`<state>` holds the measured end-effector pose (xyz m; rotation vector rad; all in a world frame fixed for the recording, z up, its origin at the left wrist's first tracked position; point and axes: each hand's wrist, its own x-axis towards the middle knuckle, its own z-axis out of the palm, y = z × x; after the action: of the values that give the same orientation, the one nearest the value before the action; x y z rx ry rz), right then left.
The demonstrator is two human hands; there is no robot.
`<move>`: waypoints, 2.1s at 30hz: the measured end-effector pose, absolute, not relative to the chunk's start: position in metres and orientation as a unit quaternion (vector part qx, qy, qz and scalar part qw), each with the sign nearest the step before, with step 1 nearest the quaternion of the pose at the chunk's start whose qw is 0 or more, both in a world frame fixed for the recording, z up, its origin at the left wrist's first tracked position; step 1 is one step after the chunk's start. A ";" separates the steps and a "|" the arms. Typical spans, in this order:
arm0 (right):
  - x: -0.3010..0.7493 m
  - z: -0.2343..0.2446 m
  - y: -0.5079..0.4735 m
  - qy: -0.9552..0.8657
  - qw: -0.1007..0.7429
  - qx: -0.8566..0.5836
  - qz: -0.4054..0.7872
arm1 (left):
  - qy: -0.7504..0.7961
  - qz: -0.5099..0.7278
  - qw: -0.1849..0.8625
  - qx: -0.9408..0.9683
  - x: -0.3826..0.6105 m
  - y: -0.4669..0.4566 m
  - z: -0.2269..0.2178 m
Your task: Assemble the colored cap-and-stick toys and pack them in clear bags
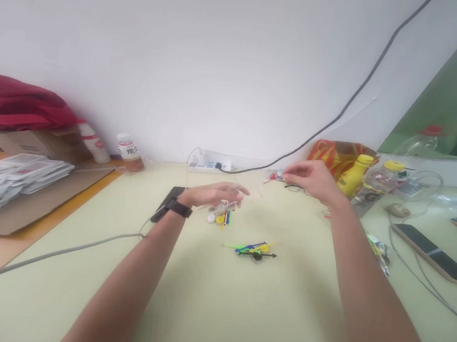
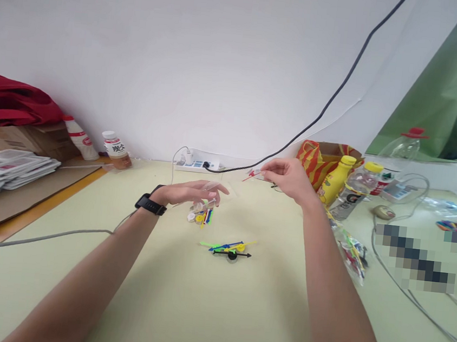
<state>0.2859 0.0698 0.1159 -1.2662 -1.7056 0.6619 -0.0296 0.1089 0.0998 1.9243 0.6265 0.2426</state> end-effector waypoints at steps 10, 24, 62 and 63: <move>0.264 0.133 0.053 -0.718 0.450 -0.429 0.311 | 0.233 0.106 0.565 0.784 -0.023 0.106 0.099; 0.233 0.121 0.057 -0.794 0.338 -0.399 0.311 | 0.215 0.123 0.610 0.753 -0.014 0.106 0.094; 0.215 0.120 0.059 -0.754 0.376 -0.512 0.166 | 0.221 0.161 0.598 0.753 -0.001 0.102 0.089; 0.214 0.119 0.059 -0.756 0.369 -0.514 0.168 | 0.222 0.162 0.595 0.755 0.000 0.101 0.089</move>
<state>0.2142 0.0593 0.1193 -1.3182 -1.9413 0.4307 -0.0003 0.1014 0.0894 1.7541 0.5147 0.3757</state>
